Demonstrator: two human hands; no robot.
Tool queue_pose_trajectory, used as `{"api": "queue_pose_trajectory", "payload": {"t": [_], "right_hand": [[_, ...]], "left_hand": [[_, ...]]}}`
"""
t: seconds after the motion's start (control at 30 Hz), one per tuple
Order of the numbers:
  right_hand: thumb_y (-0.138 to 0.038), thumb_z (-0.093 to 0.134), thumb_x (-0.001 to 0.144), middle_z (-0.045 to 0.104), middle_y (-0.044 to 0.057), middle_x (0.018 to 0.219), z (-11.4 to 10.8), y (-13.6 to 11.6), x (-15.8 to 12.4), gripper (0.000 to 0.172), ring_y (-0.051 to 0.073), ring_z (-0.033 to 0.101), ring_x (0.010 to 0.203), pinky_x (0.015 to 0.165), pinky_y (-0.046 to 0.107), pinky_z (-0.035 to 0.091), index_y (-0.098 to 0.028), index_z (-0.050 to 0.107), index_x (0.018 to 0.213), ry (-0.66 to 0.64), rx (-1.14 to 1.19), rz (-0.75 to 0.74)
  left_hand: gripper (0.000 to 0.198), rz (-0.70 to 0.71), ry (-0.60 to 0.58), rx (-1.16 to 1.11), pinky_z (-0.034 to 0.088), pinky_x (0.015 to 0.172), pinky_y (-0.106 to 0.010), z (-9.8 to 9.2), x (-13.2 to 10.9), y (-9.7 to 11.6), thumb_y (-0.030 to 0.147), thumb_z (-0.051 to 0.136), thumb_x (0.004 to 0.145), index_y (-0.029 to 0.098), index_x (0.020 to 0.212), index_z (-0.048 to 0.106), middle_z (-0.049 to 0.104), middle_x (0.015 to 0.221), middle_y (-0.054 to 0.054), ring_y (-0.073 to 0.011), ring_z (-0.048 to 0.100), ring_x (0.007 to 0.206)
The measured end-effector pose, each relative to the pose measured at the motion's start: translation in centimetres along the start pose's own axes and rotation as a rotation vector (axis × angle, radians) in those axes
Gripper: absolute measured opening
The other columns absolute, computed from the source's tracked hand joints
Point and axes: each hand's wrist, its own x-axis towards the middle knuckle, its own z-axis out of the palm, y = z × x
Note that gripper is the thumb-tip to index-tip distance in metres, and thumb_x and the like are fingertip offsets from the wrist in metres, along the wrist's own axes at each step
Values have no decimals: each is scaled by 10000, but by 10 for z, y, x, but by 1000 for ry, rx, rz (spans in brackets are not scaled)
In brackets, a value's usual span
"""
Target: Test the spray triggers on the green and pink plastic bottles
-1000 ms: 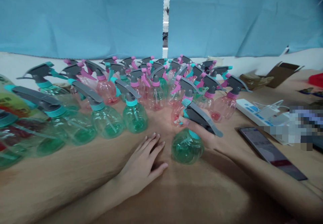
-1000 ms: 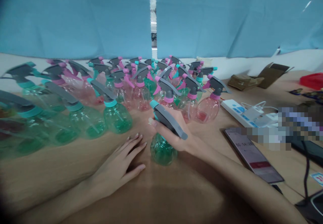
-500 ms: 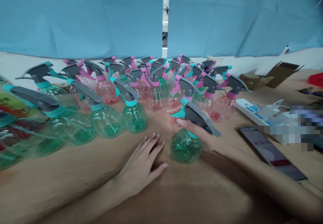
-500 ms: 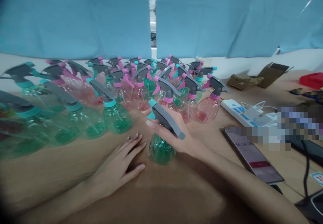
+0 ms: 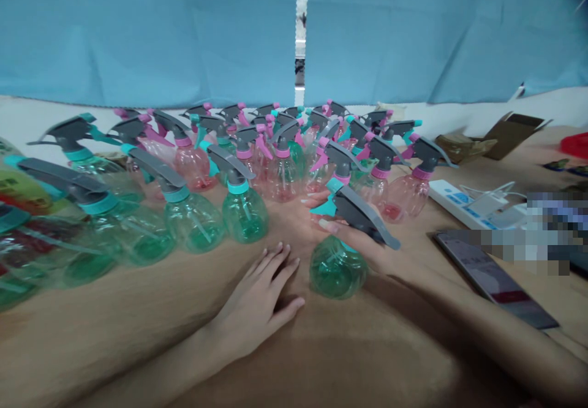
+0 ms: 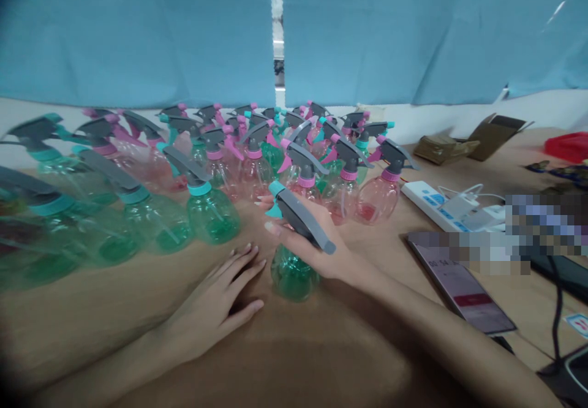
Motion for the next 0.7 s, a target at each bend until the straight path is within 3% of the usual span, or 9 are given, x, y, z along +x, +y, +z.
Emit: {"api": "queue_pose_trajectory", "payload": {"t": [0.1,0.3,0.5,0.7], "right_hand": [[-353,638,827,654,15,944,1,-4,1,231,193,618,825,787,374,520,-291,647,1049,-7,51,-10],[-287,682,800,649,8,873,-2,-19,0,179,157,615,741,745,331,552,-281,655,977,-46,84,57],[-293,697,788,666,24,928,-2,-19,0,236,170,642,817,764,327,557,-279,651,1019,-61,107,107],[-302,669,814,666,7,892,0,-17,1,189,162,646,832,753,300,537,-262,648,998,-72,138,95]], "left_hand": [[597,-6,-15,1,303,1111,-490,-1,1,1,526,429,957,126,1400,420,348,1508,-144,-292,288,1398],[583,-16,-22,-18,303,1111,-488,-2,1,2,520,436,954,139,1395,428,351,1507,-142,-290,287,1399],[575,-20,-13,-19,303,1113,-474,-1,0,1,524,442,950,161,1395,426,360,1505,-128,-283,301,1394],[586,-16,-24,-9,298,1115,-474,-2,0,2,518,441,953,140,1401,416,351,1507,-143,-280,291,1399]]}}
